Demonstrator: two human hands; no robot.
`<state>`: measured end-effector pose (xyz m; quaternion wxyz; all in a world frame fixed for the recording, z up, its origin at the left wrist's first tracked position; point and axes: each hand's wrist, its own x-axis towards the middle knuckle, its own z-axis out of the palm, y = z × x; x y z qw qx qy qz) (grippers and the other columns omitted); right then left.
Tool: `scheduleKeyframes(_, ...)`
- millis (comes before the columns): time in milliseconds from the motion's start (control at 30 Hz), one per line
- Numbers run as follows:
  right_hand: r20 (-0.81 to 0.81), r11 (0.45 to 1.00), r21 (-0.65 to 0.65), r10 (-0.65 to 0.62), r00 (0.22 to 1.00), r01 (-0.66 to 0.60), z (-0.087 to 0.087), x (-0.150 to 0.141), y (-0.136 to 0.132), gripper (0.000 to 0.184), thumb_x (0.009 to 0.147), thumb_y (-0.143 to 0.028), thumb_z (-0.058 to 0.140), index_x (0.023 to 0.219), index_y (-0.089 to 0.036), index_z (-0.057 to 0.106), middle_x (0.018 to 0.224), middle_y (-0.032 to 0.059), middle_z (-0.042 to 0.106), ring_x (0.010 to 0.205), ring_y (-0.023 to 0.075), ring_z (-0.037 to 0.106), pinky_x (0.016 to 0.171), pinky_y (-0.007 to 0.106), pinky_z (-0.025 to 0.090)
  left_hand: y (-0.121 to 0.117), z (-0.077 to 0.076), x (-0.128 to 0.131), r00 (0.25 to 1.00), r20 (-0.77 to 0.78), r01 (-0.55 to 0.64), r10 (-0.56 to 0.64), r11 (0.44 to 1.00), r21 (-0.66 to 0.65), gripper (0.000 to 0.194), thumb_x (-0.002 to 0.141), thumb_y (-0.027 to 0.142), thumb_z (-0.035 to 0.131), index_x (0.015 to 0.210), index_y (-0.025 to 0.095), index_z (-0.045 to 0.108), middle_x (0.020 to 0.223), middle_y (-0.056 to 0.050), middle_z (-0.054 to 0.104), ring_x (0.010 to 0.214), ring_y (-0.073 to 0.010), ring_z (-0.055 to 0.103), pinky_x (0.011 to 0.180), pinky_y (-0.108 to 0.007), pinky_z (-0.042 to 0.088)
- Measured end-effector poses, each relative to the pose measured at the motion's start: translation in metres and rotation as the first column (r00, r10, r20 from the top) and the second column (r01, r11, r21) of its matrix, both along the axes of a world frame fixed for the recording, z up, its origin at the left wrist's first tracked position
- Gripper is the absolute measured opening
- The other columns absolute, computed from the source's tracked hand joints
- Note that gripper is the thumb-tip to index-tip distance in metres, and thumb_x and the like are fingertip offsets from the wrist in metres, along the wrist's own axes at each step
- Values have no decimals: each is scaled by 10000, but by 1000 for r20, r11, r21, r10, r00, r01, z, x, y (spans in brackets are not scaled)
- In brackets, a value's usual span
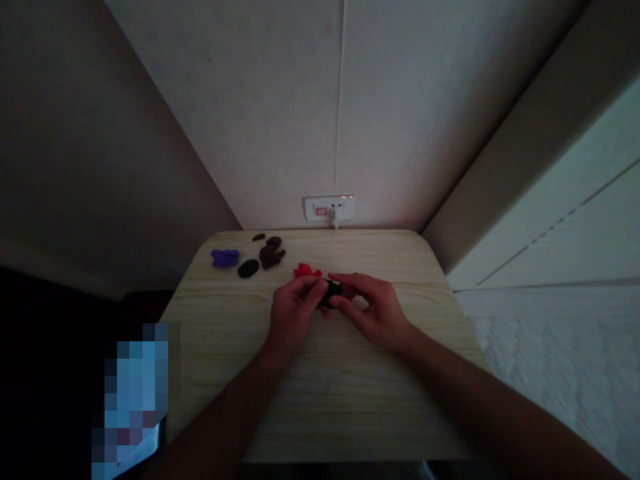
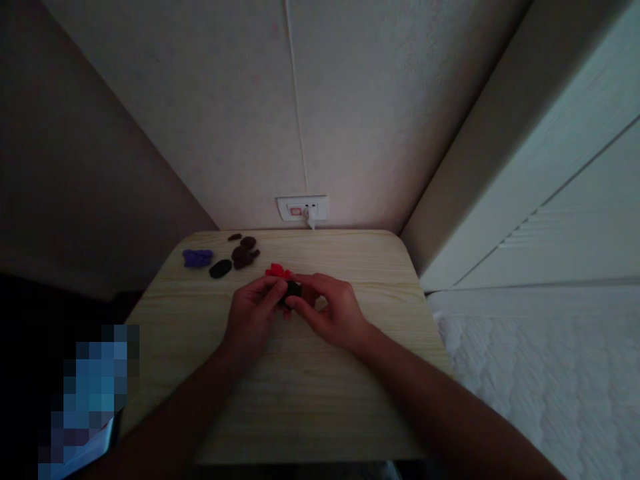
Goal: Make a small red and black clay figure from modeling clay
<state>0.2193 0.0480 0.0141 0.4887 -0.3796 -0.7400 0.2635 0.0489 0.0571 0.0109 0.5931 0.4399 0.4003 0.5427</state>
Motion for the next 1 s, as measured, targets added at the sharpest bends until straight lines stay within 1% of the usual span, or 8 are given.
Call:
scheduleKeyframes(100,19,1000,21,7,1000,-8,2,0,0,304,962,-261,669,1253,-191,720,820,35,722,693,147,643,684,281,527,-1,-1,0,999,37,22,-21,1000,-9,187,821,345,799,863,164,784,776,-31,752,609,-127,658,501,-212,549)
scheduleKeyframes(200,22,1000,0,10,1000,-10,3,0,0,267,968,-226,641,1214,-210,744,792,32,706,701,152,639,668,281,514,-2,-1,1,997,57,60,-59,998,-26,180,811,332,804,886,170,790,798,-37,763,606,-133,660,490,-221,557)
scheduleKeyframes(400,-23,999,-20,34,999,-35,3,0,0,225,970,-196,625,1126,-219,787,802,46,735,703,157,647,647,281,516,-2,5,2,997,5,80,-80,996,-24,209,785,343,819,844,143,811,741,-58,756,591,-148,656,461,-229,554)
scheduleKeyframes(500,-36,999,-20,31,999,-31,2,0,1,231,976,-205,623,1137,-216,788,807,53,740,703,160,655,656,288,527,-2,6,2,997,-15,77,-77,997,-21,208,791,343,814,834,139,818,709,-52,747,556,-131,638,464,-223,549)
scheduleKeyframes(667,-38,1000,-6,1,999,-1,-2,-1,1,322,964,-238,660,1281,-212,716,827,35,741,684,143,647,663,275,534,-1,1,1,999,-18,27,-27,999,-21,229,797,367,814,829,140,804,702,-44,739,567,-135,646,465,-226,546)
scheduleKeyframes(733,-43,1000,-11,-13,999,12,-2,-1,1,352,956,-252,677,1305,-210,695,821,27,736,676,139,644,663,270,536,-1,0,1,1000,-12,6,-6,1000,-27,232,809,373,806,823,142,793,692,-40,734,574,-137,652,482,-231,553)
scheduleKeyframes(900,20,999,36,-1,1000,1,1,-1,1,280,964,-225,650,1228,-182,733,829,48,732,713,156,659,684,291,530,-1,0,0,999,27,18,-16,999,-40,205,809,354,804,842,151,800,734,-43,743,622,-144,670,503,-230,560)
scheduleKeyframes(1000,10,1000,0,0,1000,0,3,-1,1,241,963,-207,642,1173,-187,757,844,58,744,727,162,668,670,290,526,-2,1,0,999,24,27,-26,999,-43,200,789,343,818,851,153,808,745,-43,748,622,-141,666,499,-230,564)
